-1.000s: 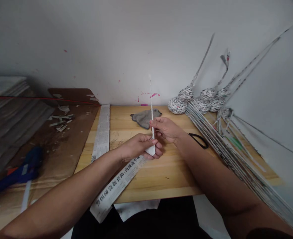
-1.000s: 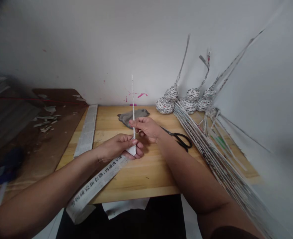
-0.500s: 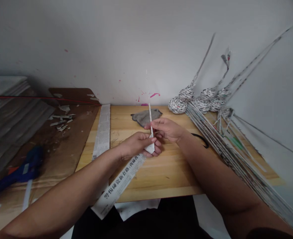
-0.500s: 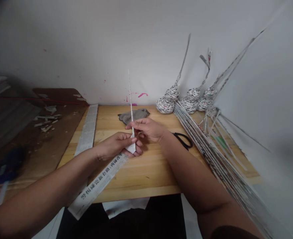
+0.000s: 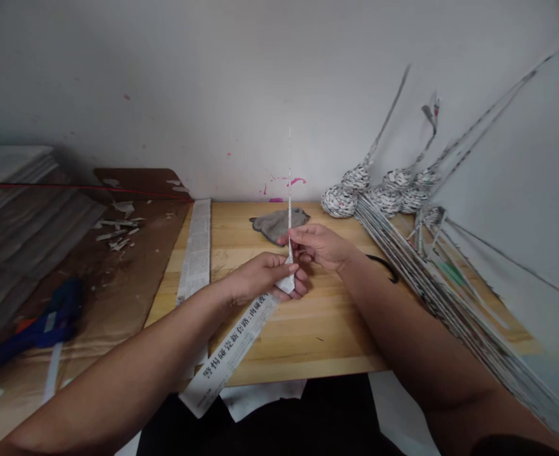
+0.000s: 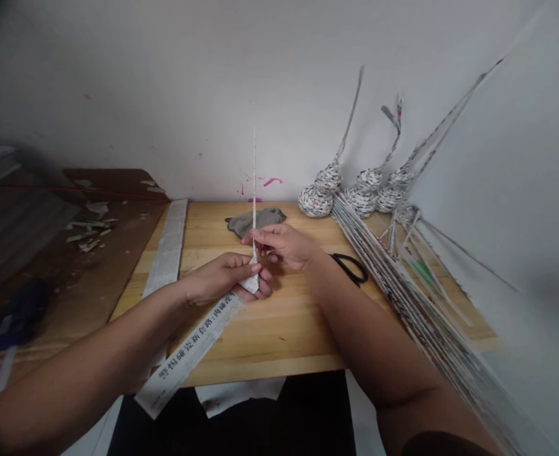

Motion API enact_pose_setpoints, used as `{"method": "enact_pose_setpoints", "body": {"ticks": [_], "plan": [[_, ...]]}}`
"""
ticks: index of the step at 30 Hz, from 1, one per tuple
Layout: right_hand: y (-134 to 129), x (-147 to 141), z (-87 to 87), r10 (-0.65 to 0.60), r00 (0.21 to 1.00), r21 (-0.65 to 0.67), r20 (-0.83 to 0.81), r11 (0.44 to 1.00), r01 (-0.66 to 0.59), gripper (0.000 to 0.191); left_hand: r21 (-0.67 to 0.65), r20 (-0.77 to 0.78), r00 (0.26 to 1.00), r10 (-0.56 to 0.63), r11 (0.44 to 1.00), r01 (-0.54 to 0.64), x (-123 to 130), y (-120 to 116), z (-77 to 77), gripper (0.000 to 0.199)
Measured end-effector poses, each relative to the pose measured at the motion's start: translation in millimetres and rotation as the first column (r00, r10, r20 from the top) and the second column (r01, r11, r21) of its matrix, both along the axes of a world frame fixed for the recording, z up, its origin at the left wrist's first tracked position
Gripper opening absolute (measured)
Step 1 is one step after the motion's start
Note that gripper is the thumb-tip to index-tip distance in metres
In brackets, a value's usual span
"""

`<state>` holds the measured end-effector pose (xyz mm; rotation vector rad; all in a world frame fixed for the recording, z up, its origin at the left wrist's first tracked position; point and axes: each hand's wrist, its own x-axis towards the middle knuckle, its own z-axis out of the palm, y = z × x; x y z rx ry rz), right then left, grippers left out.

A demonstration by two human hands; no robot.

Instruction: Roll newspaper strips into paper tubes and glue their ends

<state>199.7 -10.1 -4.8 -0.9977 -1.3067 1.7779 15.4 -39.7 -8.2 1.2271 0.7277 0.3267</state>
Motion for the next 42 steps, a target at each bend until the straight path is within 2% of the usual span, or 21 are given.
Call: {"method": "enact_pose_setpoints", "body": {"ticks": [8, 13, 19, 23, 25, 30, 34, 36, 38, 40, 42], "plan": [[-3, -12, 3.4, -0.254, 0.959, 0.206, 0.124, 0.952, 0.225, 0.036, 0.036, -0.029, 0.999, 0.023, 0.999, -0.022, 2, 0, -1.7, 0.037], [-5, -13, 7.8, -0.268, 0.944, 0.296, 0.192, 0.933, 0.205, 0.038, 0.039, -0.031, 0.999, 0.036, 0.999, -0.034, 2, 0, -3.6, 0.040], [-7, -10, 8.5, -0.369, 0.851, 0.549, 0.373, 0.827, 0.118, 0.042, 0.042, -0.034, 0.999, 0.038, 0.998, -0.036, 3, -1, -2.2, 0.038], [-7, -11, 4.6, -0.465, 0.798, 0.644, 0.383, 0.754, 0.130, 0.039, 0.041, -0.025, 0.999, 0.046, 0.998, -0.045, 5, -2, -1.4, 0.038], [-6, -11, 3.1, -0.479, 0.789, 0.664, 0.385, 0.738, 0.124, 0.040, 0.041, -0.021, 0.998, 0.052, 0.998, -0.051, 5, -2, -2.5, 0.039], [-7, -10, 4.2, -0.377, 0.813, 0.605, 0.443, 0.795, 0.039, 0.046, 0.051, -0.038, 0.997, 0.072, 0.996, -0.070, 4, -1, -5.4, 0.040], [-9, -11, 4.2, -0.437, 0.770, 0.653, 0.465, 0.756, 0.035, 0.045, 0.064, -0.039, 0.997, 0.070, 0.996, -0.067, 4, 0, -6.2, 0.039], [-8, -11, 2.6, -0.428, 0.786, 0.640, 0.445, 0.766, 0.055, 0.045, 0.061, -0.037, 0.997, 0.070, 0.996, -0.068, 4, 1, -6.6, 0.040], [-5, -10, 0.8, -0.351, 0.850, 0.552, 0.393, 0.829, 0.088, 0.047, 0.049, -0.035, 0.996, 0.077, 0.996, -0.075, 4, 1, -6.4, 0.041], [-2, -8, -0.2, -0.239, 0.926, 0.404, 0.291, 0.908, 0.107, 0.048, 0.027, -0.034, 0.997, 0.074, 0.997, -0.073, 3, 1, -4.9, 0.040], [0, -6, 0.0, -0.166, 0.971, 0.268, 0.170, 0.956, 0.117, 0.046, 0.002, -0.033, 0.998, 0.057, 0.998, -0.057, 3, 0, -2.1, 0.038]]}}
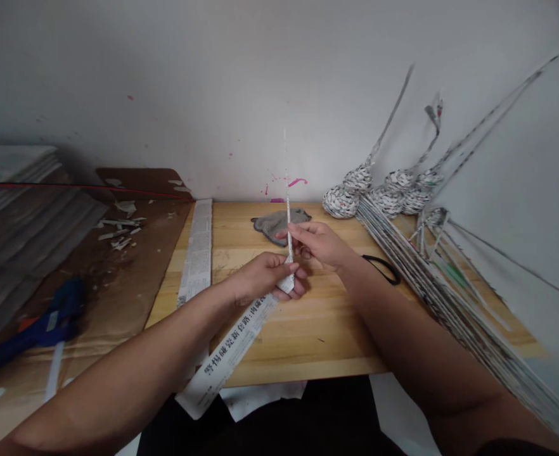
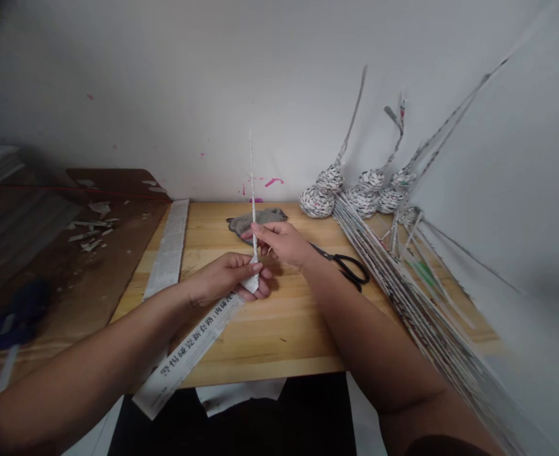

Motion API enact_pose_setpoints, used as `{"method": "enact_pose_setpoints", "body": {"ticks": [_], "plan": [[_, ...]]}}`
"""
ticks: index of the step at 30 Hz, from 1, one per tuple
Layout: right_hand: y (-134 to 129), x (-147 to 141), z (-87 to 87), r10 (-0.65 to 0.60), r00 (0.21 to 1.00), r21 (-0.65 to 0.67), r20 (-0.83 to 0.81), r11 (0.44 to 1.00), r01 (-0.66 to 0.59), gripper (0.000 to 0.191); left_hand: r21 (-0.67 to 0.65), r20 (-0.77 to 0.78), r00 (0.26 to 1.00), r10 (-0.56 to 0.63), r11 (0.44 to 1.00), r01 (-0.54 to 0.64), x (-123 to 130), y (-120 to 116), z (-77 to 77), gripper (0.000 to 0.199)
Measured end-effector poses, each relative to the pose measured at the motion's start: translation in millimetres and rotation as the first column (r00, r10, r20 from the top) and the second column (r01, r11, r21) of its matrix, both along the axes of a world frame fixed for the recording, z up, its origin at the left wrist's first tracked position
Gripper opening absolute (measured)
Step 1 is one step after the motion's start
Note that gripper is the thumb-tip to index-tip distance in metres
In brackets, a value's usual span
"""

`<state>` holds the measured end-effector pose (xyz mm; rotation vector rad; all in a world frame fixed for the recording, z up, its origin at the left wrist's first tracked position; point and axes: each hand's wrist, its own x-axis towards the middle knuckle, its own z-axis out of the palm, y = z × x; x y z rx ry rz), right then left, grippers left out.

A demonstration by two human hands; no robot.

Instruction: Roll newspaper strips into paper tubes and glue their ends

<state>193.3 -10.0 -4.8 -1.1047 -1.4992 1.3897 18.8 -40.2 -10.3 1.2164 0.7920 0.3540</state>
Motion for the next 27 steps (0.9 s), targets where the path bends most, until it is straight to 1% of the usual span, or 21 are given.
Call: {"method": "enact_pose_setpoints", "body": {"ticks": [3, 7, 10, 16, 21, 24, 27], "plan": [[0, 1, 2.1, -0.025, 0.992, -0.091, -0.128, 0.996, 0.013, 0.040, -0.012, 0.007, 1.000, -0.026, 1.000, 0.026, 1, -3, 4.5, 0.034], [-3, -5, 5.7, -0.082, 0.983, -0.127, -0.165, 0.990, 0.062, 0.037, -0.003, 0.013, 0.999, -0.037, 0.999, 0.037, 1, -5, 5.8, 0.033], [-5, -9, 6.8, -0.115, 0.979, -0.122, -0.167, 0.988, 0.096, 0.036, 0.001, 0.018, 0.999, -0.043, 0.999, 0.043, 1, -4, 3.9, 0.034], [-5, -12, 5.0, -0.155, 0.975, -0.058, -0.161, 0.987, 0.148, 0.036, 0.008, 0.021, 0.999, -0.041, 0.999, 0.041, 0, -3, 2.4, 0.034], [-6, -13, 5.4, -0.198, 0.971, -0.063, -0.131, 0.980, 0.191, 0.039, 0.002, 0.023, 0.998, -0.058, 0.998, 0.058, 0, -4, 3.5, 0.032], [-6, -14, 6.6, -0.197, 0.971, -0.082, -0.139, 0.979, 0.186, 0.040, -0.002, 0.035, 0.997, -0.064, 0.998, 0.064, 0, -5, 1.9, 0.031], [-5, -13, 6.4, -0.163, 0.974, -0.092, -0.156, 0.984, 0.150, 0.040, -0.015, 0.075, 0.997, -0.013, 1.000, 0.014, 0, -2, -1.6, 0.031]]}}
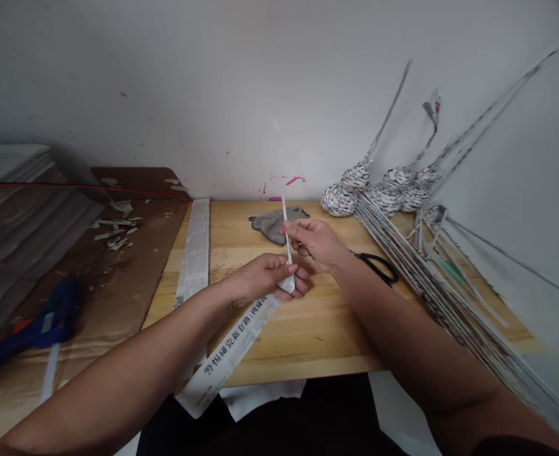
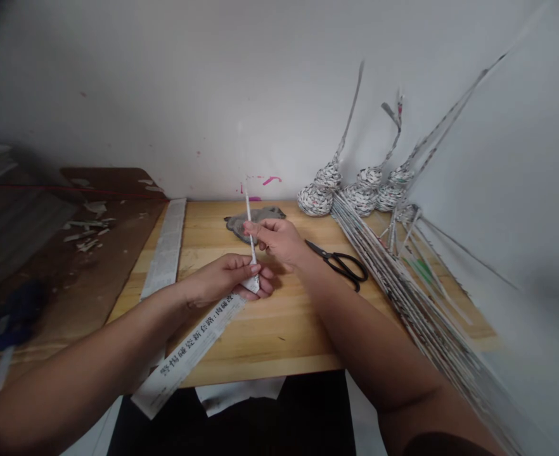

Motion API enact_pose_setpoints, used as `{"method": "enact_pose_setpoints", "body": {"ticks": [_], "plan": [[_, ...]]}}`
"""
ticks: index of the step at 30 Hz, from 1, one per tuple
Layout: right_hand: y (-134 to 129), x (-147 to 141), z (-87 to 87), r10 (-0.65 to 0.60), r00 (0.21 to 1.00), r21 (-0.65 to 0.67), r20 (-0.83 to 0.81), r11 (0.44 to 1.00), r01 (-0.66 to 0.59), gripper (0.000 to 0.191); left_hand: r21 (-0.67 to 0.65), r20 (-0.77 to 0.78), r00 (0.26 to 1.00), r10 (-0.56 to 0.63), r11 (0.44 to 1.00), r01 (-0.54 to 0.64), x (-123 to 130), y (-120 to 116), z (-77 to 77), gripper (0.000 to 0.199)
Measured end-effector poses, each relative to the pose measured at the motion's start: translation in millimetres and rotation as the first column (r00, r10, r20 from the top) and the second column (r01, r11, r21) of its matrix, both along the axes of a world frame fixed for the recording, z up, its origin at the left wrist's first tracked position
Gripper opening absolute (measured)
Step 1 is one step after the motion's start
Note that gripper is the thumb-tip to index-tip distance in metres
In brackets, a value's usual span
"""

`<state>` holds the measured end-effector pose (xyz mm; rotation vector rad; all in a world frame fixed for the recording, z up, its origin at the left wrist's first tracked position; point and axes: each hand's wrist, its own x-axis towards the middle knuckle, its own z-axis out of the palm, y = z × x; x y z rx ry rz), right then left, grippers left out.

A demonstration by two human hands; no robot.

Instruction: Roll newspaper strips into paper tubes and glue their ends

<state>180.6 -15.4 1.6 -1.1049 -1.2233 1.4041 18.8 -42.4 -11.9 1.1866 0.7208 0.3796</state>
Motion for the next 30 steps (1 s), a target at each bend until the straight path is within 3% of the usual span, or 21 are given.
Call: {"method": "enact_pose_setpoints", "body": {"ticks": [4, 7, 10, 16, 24, 27, 30], "plan": [[2, 1, -5.0, 0.000, 1.000, 0.006, 0.005, 1.000, 0.000, 0.043, -0.067, 0.109, 0.971, 0.213, 0.976, -0.207, 0, 9, -1.0, 0.029], [4, 2, -10.5, -0.036, 0.998, 0.036, 0.045, 0.999, 0.035, 0.040, -0.141, 0.180, 0.900, 0.397, 0.916, -0.376, -1, 16, 3.2, 0.027], [4, 2, -14.2, -0.057, 0.993, 0.091, 0.104, 0.995, 0.048, 0.037, -0.199, 0.218, 0.841, 0.496, 0.866, -0.459, -1, 20, 7.3, 0.027], [3, -2, -14.0, -0.039, 0.999, 0.017, 0.028, 0.999, 0.038, 0.039, -0.244, 0.254, 0.804, 0.537, 0.840, -0.484, 0, 19, 6.8, 0.029], [-3, -7, -18.1, 0.083, 0.980, 0.037, 0.179, 0.995, -0.091, 0.031, -0.279, 0.259, 0.798, 0.545, 0.833, -0.478, 2, 18, 4.7, 0.033], [-4, -7, -18.0, 0.044, 0.979, 0.054, 0.201, 0.997, -0.056, 0.030, -0.225, 0.212, 0.829, 0.517, 0.852, -0.474, 1, 18, 4.3, 0.035], [-3, -6, -17.8, 0.011, 0.973, 0.092, 0.231, 0.995, -0.033, 0.029, -0.090, 0.130, 0.823, 0.553, 0.833, -0.545, -2, 20, 4.6, 0.034]]}}
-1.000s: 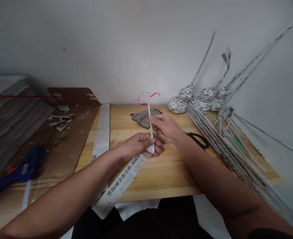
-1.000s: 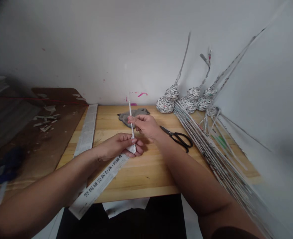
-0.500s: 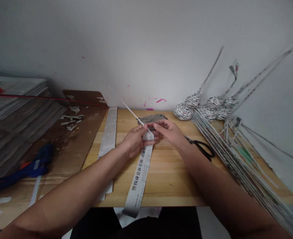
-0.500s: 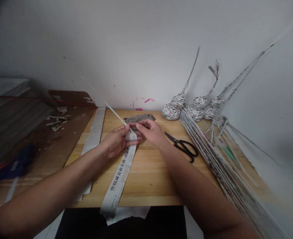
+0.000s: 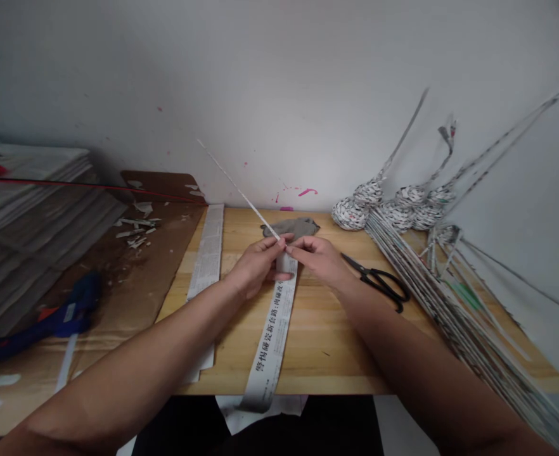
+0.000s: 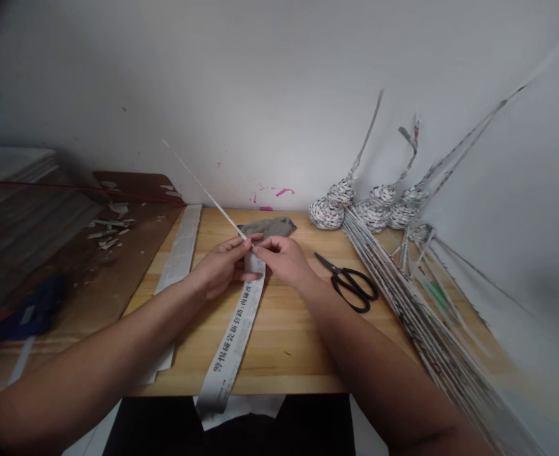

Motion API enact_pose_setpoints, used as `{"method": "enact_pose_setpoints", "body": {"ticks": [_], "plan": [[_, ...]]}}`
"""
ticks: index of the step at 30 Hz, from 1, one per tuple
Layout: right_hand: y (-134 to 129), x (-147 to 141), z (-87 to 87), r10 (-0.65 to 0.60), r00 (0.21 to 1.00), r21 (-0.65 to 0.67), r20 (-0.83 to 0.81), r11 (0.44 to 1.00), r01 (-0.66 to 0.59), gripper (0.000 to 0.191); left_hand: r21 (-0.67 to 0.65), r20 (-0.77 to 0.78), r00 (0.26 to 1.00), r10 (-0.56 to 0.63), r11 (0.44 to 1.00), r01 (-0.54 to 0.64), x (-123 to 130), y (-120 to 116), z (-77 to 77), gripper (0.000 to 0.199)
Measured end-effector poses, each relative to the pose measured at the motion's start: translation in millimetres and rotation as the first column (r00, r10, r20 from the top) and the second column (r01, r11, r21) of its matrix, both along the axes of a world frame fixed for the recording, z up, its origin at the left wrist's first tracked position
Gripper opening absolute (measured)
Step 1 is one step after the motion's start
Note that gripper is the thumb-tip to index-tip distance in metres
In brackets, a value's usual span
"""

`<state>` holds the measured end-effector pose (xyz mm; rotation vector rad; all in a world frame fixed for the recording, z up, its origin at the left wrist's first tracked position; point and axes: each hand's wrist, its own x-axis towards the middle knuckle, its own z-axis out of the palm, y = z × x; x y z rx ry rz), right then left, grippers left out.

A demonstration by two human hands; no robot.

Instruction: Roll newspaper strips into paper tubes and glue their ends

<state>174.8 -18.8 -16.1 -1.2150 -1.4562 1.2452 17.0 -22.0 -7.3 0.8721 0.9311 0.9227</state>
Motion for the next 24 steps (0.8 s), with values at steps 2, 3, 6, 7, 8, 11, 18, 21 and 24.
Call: {"method": "enact_pose_setpoints", "body": {"ticks": [2, 3, 6, 7, 8, 11, 18, 21, 24], "plan": [[1, 1, -0.8, 0.008, 1.000, 0.009, -0.003, 1.000, -0.008, 0.029, 0.072, -0.079, 0.996, 0.049, 0.996, -0.044, -3, 2, 0.6, 0.033], [1, 1, -1.3, 0.019, 1.000, 0.003, -0.016, 1.000, -0.019, 0.029, 0.105, -0.100, 0.993, 0.071, 0.993, -0.060, -4, 3, 0.9, 0.033], [1, 1, -2.1, 0.057, 0.995, -0.046, -0.079, 0.997, -0.061, 0.029, 0.155, -0.102, 0.988, 0.115, 0.983, -0.098, -7, 7, 0.4, 0.032], [1, 1, -1.9, 0.062, 0.993, -0.067, -0.098, 0.995, -0.069, 0.029, 0.150, -0.091, 0.989, 0.118, 0.983, -0.104, -8, 8, -0.3, 0.032], [1, 0, -1.6, 0.062, 0.992, -0.083, -0.107, 0.994, -0.071, 0.029, 0.139, -0.078, 0.990, 0.118, 0.985, -0.106, -8, 9, -1.3, 0.032], [1, -1, -0.6, 0.036, 0.996, -0.102, -0.078, 0.994, -0.044, 0.029, 0.101, -0.035, 0.994, 0.108, 0.989, -0.104, -9, 12, -4.9, 0.030], [1, 1, -4.7, 0.011, 0.999, -0.077, -0.049, 0.997, -0.015, 0.028, 0.075, 0.004, 0.995, 0.104, 0.992, -0.104, -9, 15, -8.6, 0.021], [1, 1, -4.7, 0.012, 0.997, -0.068, -0.083, 0.997, -0.018, 0.028, 0.057, 0.016, 0.995, 0.096, 0.994, -0.097, -9, 16, -7.8, 0.019], [1, 1, -3.7, 0.024, 0.992, -0.082, -0.123, 0.996, -0.034, 0.029, 0.030, 0.018, 0.996, 0.084, 0.996, -0.084, -9, 15, -6.5, 0.016]]}}
